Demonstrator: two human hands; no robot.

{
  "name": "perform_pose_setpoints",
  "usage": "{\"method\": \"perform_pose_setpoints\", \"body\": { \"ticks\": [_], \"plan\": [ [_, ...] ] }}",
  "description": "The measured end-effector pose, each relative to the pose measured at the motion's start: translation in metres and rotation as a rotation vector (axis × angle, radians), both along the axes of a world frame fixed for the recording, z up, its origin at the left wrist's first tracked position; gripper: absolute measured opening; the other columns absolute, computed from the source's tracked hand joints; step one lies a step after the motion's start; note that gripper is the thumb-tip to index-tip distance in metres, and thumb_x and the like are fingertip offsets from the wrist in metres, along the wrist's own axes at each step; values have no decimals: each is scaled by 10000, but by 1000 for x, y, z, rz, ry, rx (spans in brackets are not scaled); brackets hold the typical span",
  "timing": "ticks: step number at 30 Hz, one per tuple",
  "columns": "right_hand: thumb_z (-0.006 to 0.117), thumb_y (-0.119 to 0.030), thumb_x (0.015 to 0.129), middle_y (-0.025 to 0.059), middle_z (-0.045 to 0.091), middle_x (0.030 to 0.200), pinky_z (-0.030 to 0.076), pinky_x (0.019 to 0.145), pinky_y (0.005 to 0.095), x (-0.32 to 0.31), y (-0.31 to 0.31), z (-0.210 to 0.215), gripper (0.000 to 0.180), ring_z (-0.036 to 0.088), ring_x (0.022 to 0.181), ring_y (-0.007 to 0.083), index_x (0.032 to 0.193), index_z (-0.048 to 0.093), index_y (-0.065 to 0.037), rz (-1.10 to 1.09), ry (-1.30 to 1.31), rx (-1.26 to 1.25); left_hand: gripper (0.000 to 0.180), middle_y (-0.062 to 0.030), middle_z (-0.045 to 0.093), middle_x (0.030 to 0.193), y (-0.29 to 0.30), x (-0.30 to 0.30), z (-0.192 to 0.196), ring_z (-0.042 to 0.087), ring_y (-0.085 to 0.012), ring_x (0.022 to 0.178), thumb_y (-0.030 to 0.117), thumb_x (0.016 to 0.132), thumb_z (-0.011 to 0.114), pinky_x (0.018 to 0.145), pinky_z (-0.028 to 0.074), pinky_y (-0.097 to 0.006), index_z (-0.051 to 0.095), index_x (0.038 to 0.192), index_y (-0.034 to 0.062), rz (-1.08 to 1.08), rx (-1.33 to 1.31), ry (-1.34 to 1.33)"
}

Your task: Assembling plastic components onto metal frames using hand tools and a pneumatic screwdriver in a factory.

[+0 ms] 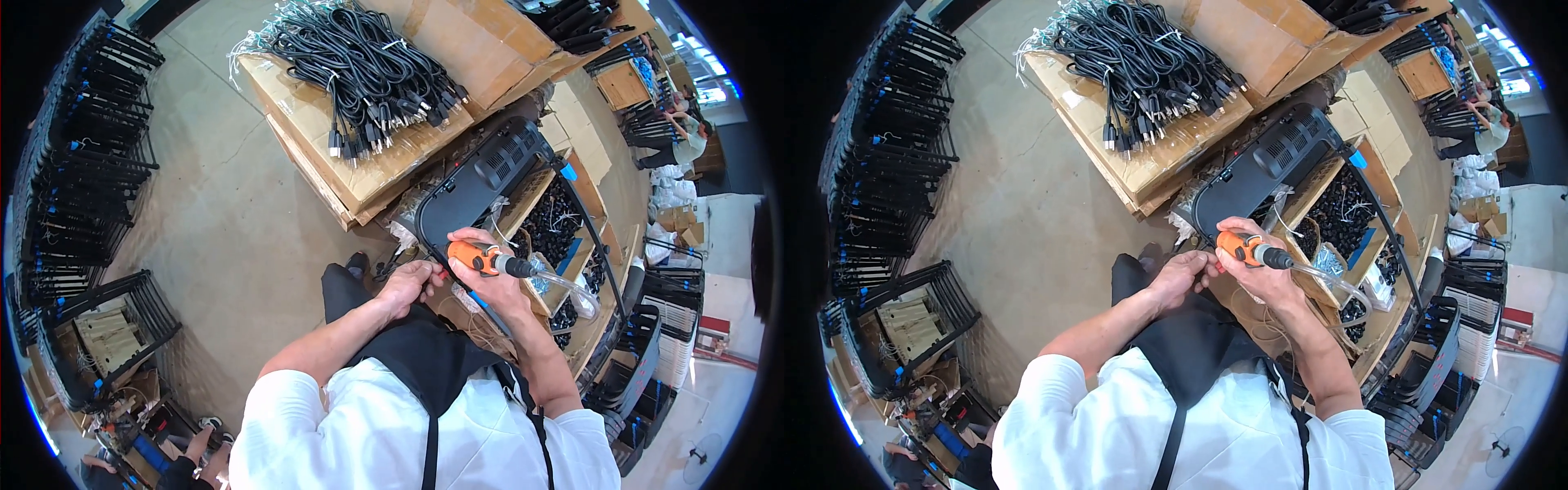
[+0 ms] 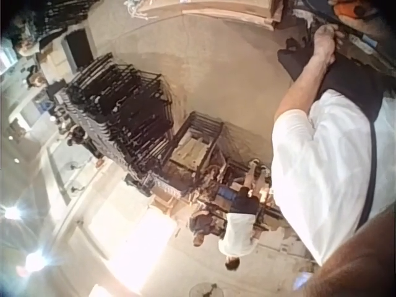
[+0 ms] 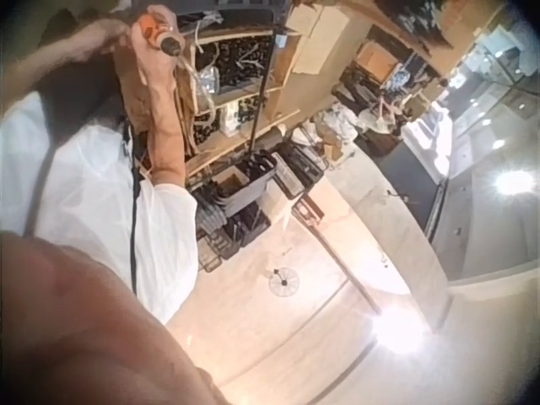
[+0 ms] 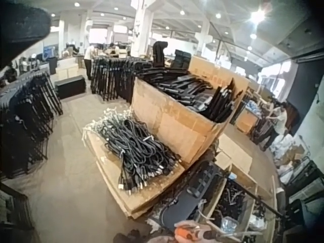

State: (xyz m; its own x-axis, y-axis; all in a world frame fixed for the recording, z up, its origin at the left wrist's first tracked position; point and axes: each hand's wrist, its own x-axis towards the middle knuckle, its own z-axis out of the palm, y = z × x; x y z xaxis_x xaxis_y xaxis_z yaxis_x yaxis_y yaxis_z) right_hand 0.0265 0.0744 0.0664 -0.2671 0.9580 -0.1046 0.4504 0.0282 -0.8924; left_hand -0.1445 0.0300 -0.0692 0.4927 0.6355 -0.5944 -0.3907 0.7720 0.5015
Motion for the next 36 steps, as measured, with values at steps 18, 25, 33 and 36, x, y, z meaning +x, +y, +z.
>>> {"method": "perform_pose_setpoints", "body": {
  "ticks": [18, 25, 33, 36],
  "plan": [
    [782, -53, 843, 105, 749, 1207, 575, 955, 340, -2, 2, -5, 295, 727, 1046, 184, 1126, 698, -41, 67, 35, 63, 161, -25, 642, 821, 56, -30, 3, 494, -80, 572, 184, 1116, 487, 472, 391, -233, 569, 1176, 60, 448, 42, 98],
    [770, -50, 845, 101, 753, 1195, 568, 966, 334, 5, 7, -13, 284, 715, 1053, 164, 1120, 696, -40, 88, 95, 15, 167, -11, 617, 856, 78, -50, 30, 511, -97, 633, 217, 1116, 508, 512, 379, -242, 552, 1189, 73, 573, 115, -56],
    [777, -62, 841, 82, 756, 1160, 581, 922, 323, -3, 16, -6, 303, 729, 996, 162, 1128, 678, -60, 223, -34, 75, 173, -30, 632, 869, 53, -44, 8, 528, -102, 633, 196, 1113, 504, 522, 401, -245, 554, 1203, 58, 570, 16, -48],
    [778, -62, 837, 79, 757, 1155, 580, 917, 320, -5, 18, -8, 311, 728, 988, 164, 1132, 679, -62, 209, 15, 74, 157, -31, 632, 842, 42, -40, 7, 524, -98, 618, 187, 1110, 507, 498, 387, -243, 566, 1158, 49, 554, 4, -37]
  ]
}}
